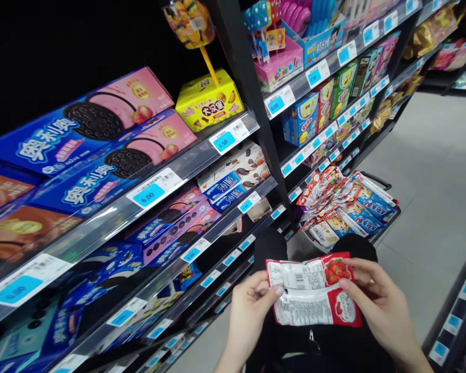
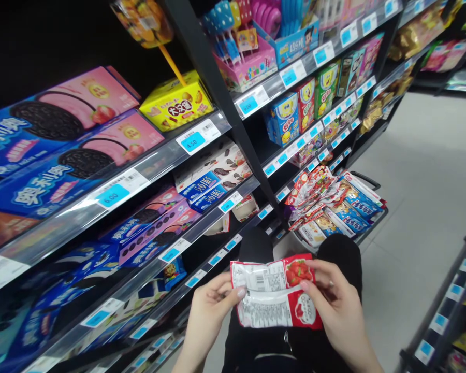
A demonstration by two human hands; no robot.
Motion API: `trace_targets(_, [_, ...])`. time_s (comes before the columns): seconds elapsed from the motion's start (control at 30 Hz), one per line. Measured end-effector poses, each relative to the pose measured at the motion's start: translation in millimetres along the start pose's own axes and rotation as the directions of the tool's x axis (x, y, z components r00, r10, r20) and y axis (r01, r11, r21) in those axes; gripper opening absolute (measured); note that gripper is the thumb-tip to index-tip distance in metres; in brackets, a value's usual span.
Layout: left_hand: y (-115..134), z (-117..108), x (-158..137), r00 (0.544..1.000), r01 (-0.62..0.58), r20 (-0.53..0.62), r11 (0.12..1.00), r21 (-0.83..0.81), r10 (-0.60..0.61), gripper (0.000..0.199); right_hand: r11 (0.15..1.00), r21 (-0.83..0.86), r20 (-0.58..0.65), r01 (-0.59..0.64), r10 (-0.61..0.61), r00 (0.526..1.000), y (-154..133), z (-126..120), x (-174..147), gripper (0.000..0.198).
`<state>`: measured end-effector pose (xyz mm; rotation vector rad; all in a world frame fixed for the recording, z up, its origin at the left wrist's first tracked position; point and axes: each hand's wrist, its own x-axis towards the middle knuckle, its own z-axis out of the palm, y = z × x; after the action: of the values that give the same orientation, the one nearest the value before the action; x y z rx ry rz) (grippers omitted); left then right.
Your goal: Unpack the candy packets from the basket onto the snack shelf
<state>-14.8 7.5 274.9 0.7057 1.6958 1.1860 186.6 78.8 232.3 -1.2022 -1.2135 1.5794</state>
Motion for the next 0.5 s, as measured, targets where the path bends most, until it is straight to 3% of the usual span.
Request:
trace_targets(0.07, [-3.8, -1.3, 3.1, 0.999, 0.01, 0.041, 0.999, 0.039, -0.012, 0.023, 1.0, 0.022, -0.003, -0.012, 0.012, 1.0, 0.9, 0.0, 1.4, 0.039])
trace_targets(0.4, [-11.0, -1.3, 3.6, 0.997, -0.072, 0.021, 0.989, 0.128, 0.069, 0.016, 0.99, 0.141, -0.063, -0.005, 0.014, 0.998, 4.5, 3.5, 0.5, 0.049])
trace_targets(0.47, [-10.2, -3.3, 2.5, 0.984, -0.178, 0.028, 0.963, 0.2, 0.176, 0.014, 0.998, 0.056, -0.027, 0.042, -0.04, 0.999, 4.9, 0.0, 3.0, 0.046])
trace_targets(0.5, [-9.8, -5.2, 2.1, 0.956, -0.292, 0.048, 0.923, 0.251, 0.289, 0.013, 0.995, -0.011, 0.008, 0.095, -0.095, 0.995, 5.5, -2.7, 4.9, 0.037])
